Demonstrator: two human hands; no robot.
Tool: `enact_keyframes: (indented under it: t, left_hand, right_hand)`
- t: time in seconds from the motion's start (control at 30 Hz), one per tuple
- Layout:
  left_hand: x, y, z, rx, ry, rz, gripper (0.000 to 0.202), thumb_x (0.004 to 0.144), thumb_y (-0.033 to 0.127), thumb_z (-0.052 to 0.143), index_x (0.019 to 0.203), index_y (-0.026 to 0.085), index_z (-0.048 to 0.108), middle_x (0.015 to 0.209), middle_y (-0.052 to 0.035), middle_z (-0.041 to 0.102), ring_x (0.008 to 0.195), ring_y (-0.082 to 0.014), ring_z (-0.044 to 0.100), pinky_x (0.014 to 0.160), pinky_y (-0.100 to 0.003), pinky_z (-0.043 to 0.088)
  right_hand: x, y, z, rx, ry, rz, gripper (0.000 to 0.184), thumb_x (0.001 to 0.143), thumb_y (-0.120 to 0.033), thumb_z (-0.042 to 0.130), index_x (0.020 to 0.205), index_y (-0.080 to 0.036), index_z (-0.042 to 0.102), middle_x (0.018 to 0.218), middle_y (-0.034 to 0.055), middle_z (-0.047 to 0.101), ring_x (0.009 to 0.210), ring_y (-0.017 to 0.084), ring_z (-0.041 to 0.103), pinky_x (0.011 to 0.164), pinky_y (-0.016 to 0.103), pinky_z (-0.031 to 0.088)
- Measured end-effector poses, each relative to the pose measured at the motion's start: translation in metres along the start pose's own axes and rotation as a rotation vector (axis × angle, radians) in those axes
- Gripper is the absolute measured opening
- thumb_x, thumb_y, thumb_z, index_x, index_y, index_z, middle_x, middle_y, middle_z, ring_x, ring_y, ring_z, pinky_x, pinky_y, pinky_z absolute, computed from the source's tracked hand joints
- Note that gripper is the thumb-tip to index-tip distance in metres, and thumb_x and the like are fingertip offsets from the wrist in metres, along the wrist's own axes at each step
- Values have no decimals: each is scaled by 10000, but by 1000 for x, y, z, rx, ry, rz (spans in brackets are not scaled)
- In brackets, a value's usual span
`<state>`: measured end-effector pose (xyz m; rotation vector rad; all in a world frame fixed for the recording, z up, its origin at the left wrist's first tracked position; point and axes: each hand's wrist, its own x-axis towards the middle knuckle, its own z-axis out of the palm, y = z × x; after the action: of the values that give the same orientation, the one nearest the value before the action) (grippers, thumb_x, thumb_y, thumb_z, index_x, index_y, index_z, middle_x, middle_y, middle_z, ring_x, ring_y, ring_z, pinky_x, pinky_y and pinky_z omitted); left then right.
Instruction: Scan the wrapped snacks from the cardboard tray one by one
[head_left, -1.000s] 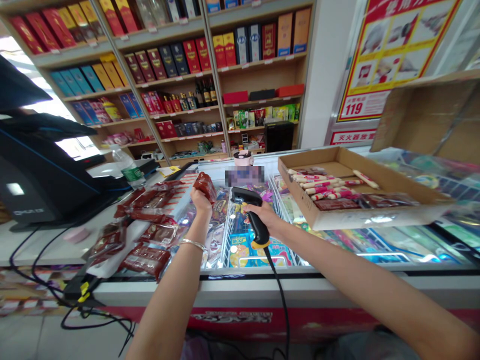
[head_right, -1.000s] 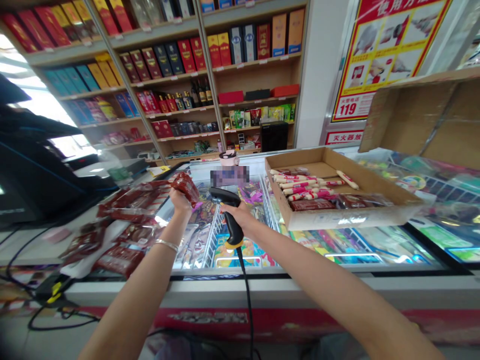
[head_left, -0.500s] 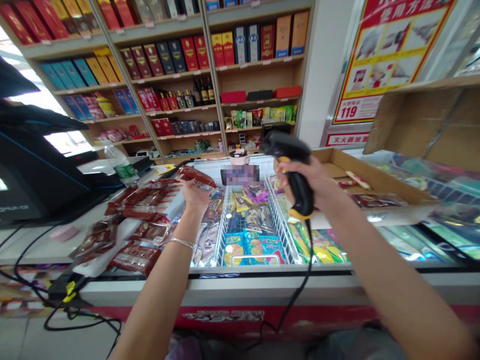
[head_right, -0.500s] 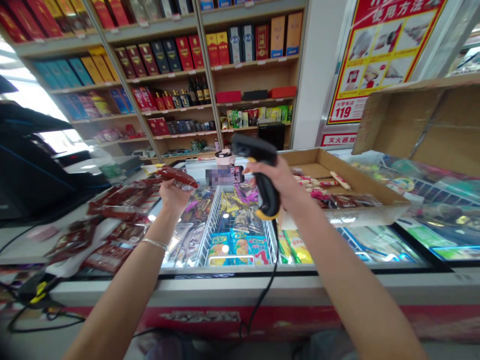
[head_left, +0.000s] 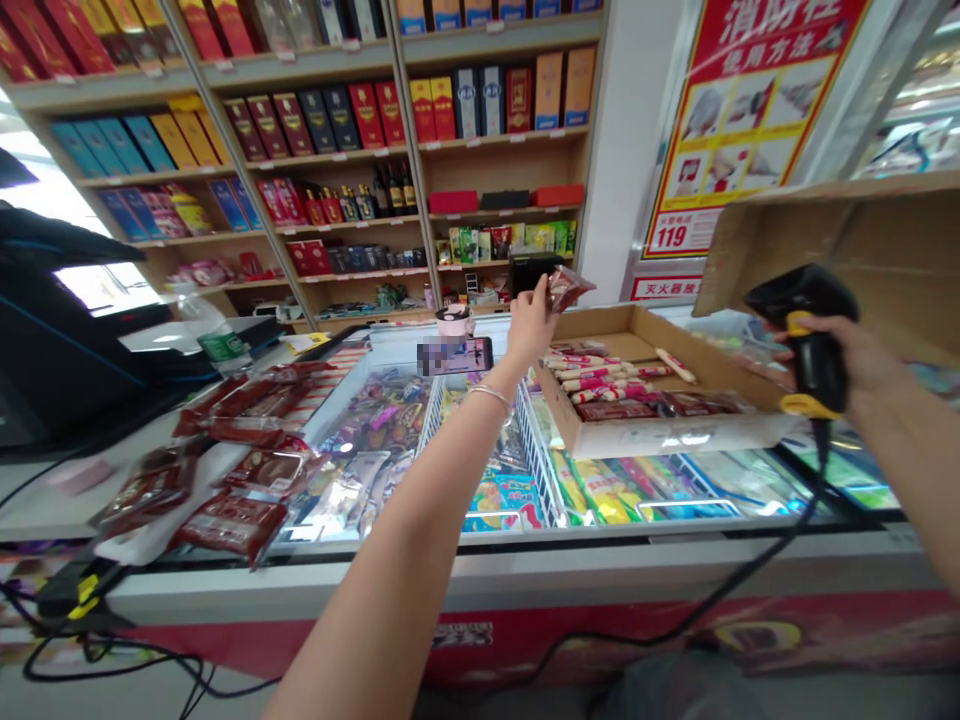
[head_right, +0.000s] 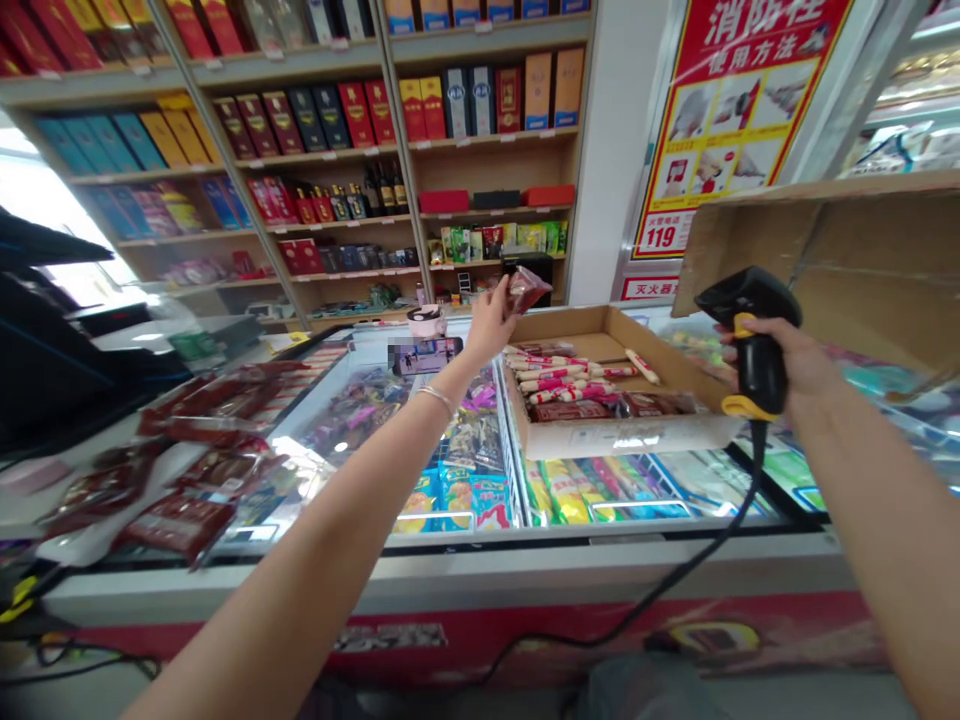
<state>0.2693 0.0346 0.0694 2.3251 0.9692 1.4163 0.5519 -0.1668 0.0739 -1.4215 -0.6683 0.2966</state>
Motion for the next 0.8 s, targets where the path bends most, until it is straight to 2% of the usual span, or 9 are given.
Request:
enact_keyframes:
  t: [0.1, 0.17, 0.2, 0.27, 0.33, 0.43, 0.57, 0.7, 0.8]
  left_hand:
    - [1, 7, 24, 200, -265, -64, 529, 816, 270, 549, 1334, 221, 451, 1297, -165, 479, 1230, -329, 401, 1009, -510, 296]
    - [-2, 7, 29, 278, -466, -99, 395, 870, 322, 470, 1249, 235, 541, 1309, -135, 507, 1238, -325, 417, 1020, -536, 283]
    - [-4, 5, 29, 296, -523, -103, 373, 898, 334, 410, 1226, 239, 560, 1324, -121, 508, 1255, -319, 411, 1031, -547, 269]
    - [-9, 0, 22, 305, -516, -87, 407, 933, 331, 302, 1256, 239, 534, 1388, -101, 458, 1309, -293, 362, 1060, -553, 231]
    - [-16, -8, 5, 310, -415, -69, 446, 944, 331, 243, 1309, 225, 479, 1442, -93, 389, 1351, -261, 306, 1086, -533, 204]
    - [-31, -23, -47, 362, -257, -33, 463, 944, 327, 220, 1298, 185, 483, 1436, -94, 398, 1340, -215, 332, 1103, -439, 232]
    - [-54, -50, -154, 648, -139, -76, 381, 892, 253, 336, 1190, 173, 559, 1317, -108, 515, 1228, -226, 451, 1039, -375, 333]
    - [-78, -86, -256, 1078, -206, -293, 384, 829, 273, 451, 1187, 175, 550, 1225, -159, 555, 1154, -316, 478, 934, -452, 392]
    - [-99, -114, -309, 1268, -329, -502, 449, 797, 377, 534, 1172, 131, 546, 1251, -198, 527, 1168, -368, 446, 909, -500, 388]
  right_hand:
    - [0, 2, 2, 345, -103, 316, 354, 906, -210, 455, 633, -64, 625, 652, 99, 562, 471, 3, 439, 510, 244, 343]
    - [-1, 2, 3, 381, -80, 321, 321, 895, -229, 484, 651, -67, 616, 665, 84, 551, 488, -1, 421, 535, 246, 354]
    - [-1, 2, 3, 374, -76, 311, 313, 893, -235, 492, 658, -68, 614, 674, 81, 549, 496, -3, 419, 549, 246, 360]
    - [-1, 4, 3, 381, -74, 298, 306, 895, -242, 496, 668, -73, 613, 666, 69, 539, 501, 2, 421, 572, 247, 378]
    - [0, 6, 1, 436, -83, 275, 271, 887, -210, 503, 679, -82, 619, 636, 50, 522, 491, 20, 428, 589, 259, 410]
    - [-2, 4, 3, 502, -108, 254, 208, 857, -138, 511, 688, -96, 624, 619, 40, 522, 471, 51, 432, 611, 300, 454]
    - [-18, -18, 24, 558, -173, 239, 182, 853, -151, 514, 707, -109, 614, 661, 55, 558, 475, 50, 434, 641, 316, 460]
    - [-56, -55, 77, 651, -412, 213, 187, 874, -213, 489, 786, -111, 617, 681, 36, 565, 472, 18, 422, 665, 286, 455]
    - [-94, -73, 131, 704, -587, 253, 205, 870, -257, 502, 824, -94, 618, 678, 16, 567, 459, 5, 430, 656, 241, 467]
